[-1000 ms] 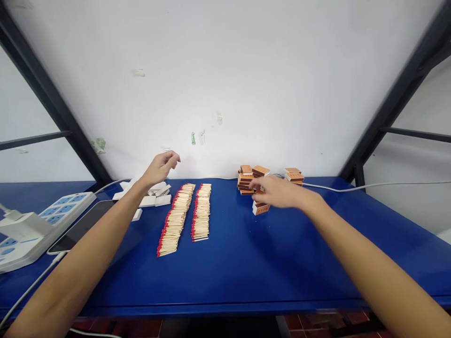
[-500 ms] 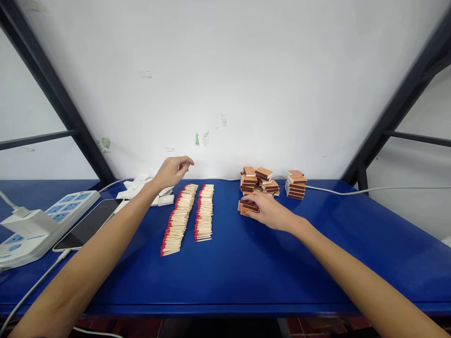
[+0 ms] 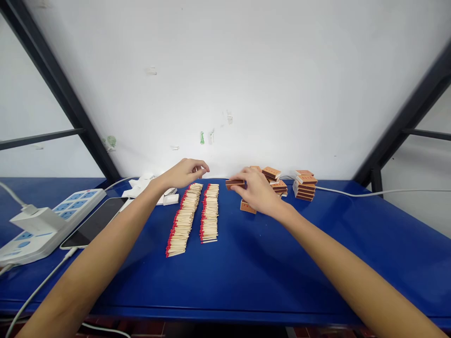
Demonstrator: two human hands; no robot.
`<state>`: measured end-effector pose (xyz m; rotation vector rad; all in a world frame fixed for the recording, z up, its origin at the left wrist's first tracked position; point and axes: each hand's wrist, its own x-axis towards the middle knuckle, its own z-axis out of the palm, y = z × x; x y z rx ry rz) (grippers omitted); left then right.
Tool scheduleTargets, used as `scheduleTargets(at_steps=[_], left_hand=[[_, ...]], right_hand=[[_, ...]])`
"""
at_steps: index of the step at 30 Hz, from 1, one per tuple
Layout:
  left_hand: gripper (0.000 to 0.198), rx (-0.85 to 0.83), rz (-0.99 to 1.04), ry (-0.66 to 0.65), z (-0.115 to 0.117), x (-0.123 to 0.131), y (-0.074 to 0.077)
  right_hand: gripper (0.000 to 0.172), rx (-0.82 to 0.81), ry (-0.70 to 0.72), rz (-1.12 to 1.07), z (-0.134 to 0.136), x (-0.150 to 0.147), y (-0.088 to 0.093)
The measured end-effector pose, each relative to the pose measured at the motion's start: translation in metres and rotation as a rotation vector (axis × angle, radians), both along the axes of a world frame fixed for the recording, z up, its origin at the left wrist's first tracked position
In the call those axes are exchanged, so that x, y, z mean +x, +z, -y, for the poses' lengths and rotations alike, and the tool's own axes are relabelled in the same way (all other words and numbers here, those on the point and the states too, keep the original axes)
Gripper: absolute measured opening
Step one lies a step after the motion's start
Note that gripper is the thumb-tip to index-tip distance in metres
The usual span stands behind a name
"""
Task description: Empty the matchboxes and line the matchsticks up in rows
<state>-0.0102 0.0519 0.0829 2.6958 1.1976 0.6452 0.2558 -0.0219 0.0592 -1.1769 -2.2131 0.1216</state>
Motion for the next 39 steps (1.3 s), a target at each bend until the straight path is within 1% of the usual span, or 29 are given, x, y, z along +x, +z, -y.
scheduleTargets(at_steps=[2, 5, 8, 13, 15, 16, 18, 20, 22, 24, 27, 29, 32, 36, 39], left_hand=[[0.033, -0.004, -0.002, 0.002, -0.001, -0.001, -0.002], [0.032, -0.018, -0.025, 0.005, -0.006, -0.003, -0.008], [0.032, -0.046, -0.044, 0.011, -0.011, -0.005, -0.015], [0.039, -0.091, 0.010, -0.004, -0.015, -0.002, -0.025], [0.041, -0.116, 0.062, -0.007, -0.016, -0.001, -0.028], [0.041, -0.128, 0.093, -0.003, -0.016, 0.000, -0.029], [0.040, -0.145, 0.161, 0.010, -0.017, 0.000, -0.031], [0.039, -0.147, 0.227, 0.028, -0.019, 0.000, -0.033], [0.039, -0.148, 0.280, 0.040, -0.020, 0.000, -0.034], [0.039, -0.159, 0.312, 0.042, -0.021, 0.001, -0.035], [0.034, -0.158, 0.326, 0.040, -0.020, 0.004, -0.035], [0.033, -0.148, 0.339, 0.048, -0.019, 0.006, -0.035], [0.034, -0.172, 0.355, 0.052, -0.018, 0.007, -0.035], [0.034, -0.190, 0.328, 0.081, -0.020, 0.002, -0.037], [0.038, -0.196, 0.308, 0.107, -0.024, -0.002, -0.041]], right_hand=[[0.019, -0.009, -0.032, -0.037, -0.018, -0.010, 0.001], [0.019, -0.063, -0.063, -0.049, -0.045, -0.021, -0.001], [0.022, -0.078, -0.090, -0.033, -0.065, -0.030, -0.005], [0.025, -0.065, -0.022, -0.061, -0.084, -0.043, -0.012], [0.023, -0.057, 0.001, -0.084, -0.088, -0.047, -0.015], [0.021, -0.025, 0.014, -0.095, -0.089, -0.049, -0.017], [0.020, 0.104, 0.051, -0.109, -0.092, -0.051, -0.023], [0.021, 0.267, 0.101, -0.104, -0.093, -0.052, -0.030], [0.022, 0.389, 0.139, -0.080, -0.093, -0.052, -0.037], [0.023, 0.463, 0.151, -0.050, -0.094, -0.052, -0.043], [0.022, 0.537, 0.124, -0.005, -0.095, -0.052, -0.050], [0.021, 0.565, 0.096, 0.017, -0.095, -0.052, -0.053], [0.023, 0.563, 0.057, 0.054, -0.093, -0.052, -0.056], [0.026, 0.510, 0.011, 0.109, -0.092, -0.050, -0.058], [0.026, 0.431, -0.014, 0.103, -0.093, -0.047, -0.056]])
